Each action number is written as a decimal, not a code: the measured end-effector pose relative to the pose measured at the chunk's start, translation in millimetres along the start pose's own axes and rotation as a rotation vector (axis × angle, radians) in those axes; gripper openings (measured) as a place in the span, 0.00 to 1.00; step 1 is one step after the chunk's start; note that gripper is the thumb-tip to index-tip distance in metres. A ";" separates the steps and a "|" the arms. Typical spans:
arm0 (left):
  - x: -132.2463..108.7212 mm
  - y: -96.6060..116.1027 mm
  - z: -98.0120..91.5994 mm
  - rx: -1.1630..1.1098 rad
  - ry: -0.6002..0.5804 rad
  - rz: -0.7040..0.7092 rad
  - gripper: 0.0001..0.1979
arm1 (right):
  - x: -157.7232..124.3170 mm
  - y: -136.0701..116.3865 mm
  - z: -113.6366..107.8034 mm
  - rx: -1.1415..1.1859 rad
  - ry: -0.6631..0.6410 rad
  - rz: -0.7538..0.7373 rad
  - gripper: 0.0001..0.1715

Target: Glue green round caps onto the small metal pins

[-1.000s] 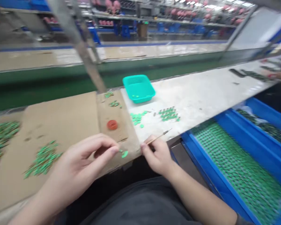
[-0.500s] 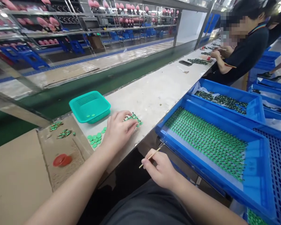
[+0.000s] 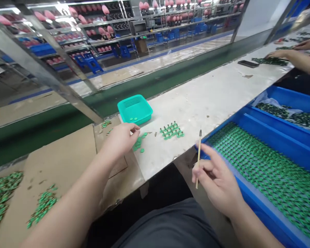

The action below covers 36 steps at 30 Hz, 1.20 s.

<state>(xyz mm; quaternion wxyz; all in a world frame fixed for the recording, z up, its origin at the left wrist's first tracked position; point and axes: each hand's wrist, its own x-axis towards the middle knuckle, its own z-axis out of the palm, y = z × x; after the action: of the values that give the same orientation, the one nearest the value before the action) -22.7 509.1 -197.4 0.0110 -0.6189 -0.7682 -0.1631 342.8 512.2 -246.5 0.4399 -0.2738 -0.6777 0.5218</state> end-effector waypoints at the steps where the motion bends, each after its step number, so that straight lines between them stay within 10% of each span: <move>1: 0.8 -8.8 -3.1 0.010 -0.053 -0.021 0.14 | 3.5 -4.8 0.7 0.027 0.013 -0.023 0.40; 11: 18.5 -0.5 18.0 -0.048 -0.249 -0.043 0.18 | 23.9 -53.7 8.8 0.119 -0.018 -0.135 0.11; 16: -66.7 -15.7 -8.4 -0.088 -0.130 0.034 0.08 | 24.9 -51.8 26.7 0.051 0.170 -0.127 0.08; 20: -173.1 -26.9 -17.1 -0.065 0.034 0.111 0.15 | 36.8 -37.7 54.4 0.154 0.020 -0.038 0.21; 23: -221.7 -33.8 -12.5 -0.088 0.136 0.144 0.13 | 47.1 -26.5 81.3 0.165 -0.049 0.033 0.11; 36: -229.2 -33.8 5.1 -0.108 0.228 0.008 0.10 | 61.4 -2.8 162.4 0.248 -0.295 0.230 0.14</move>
<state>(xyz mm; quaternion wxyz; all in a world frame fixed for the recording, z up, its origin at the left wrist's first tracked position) -0.4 287.2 -260.4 0.0654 -0.5991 -0.7496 -0.2736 171.4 486.6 -235.9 0.3041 -0.2138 -0.6297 0.6821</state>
